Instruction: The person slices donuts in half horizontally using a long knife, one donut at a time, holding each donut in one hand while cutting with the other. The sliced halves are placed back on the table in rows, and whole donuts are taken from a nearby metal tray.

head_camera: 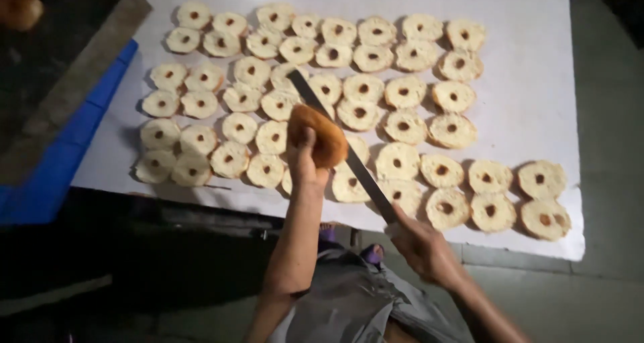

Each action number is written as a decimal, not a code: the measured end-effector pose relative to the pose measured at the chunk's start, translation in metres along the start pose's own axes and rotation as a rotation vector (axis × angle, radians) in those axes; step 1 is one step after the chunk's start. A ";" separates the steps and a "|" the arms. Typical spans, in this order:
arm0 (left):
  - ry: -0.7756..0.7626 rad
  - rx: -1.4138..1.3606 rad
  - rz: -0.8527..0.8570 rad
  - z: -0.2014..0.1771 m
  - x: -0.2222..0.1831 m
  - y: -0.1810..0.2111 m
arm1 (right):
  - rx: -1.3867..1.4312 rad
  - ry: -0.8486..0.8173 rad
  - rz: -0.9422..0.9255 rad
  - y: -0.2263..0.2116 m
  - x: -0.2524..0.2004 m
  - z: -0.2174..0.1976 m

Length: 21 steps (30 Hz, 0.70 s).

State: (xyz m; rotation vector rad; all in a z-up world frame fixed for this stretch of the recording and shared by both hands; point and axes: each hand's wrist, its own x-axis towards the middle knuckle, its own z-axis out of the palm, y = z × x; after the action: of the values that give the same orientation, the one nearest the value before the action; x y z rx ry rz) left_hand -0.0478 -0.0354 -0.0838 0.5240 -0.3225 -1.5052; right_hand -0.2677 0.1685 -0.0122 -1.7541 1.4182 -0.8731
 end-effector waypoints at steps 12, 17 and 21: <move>-0.260 0.077 0.031 0.018 0.057 0.055 | 0.001 0.099 -0.006 -0.067 0.114 0.055; -0.012 0.004 0.121 -0.017 0.098 0.072 | 0.065 -0.098 0.230 -0.032 0.076 0.080; 0.031 0.063 0.123 -0.007 0.089 0.047 | 0.076 -0.070 0.218 -0.030 0.084 0.071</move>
State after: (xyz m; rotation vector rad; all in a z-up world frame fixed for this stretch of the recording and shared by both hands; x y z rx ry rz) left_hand 0.0011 -0.1239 -0.0754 0.5667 -0.3728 -1.3703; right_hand -0.1780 0.0982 -0.0182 -1.5258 1.4781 -0.7320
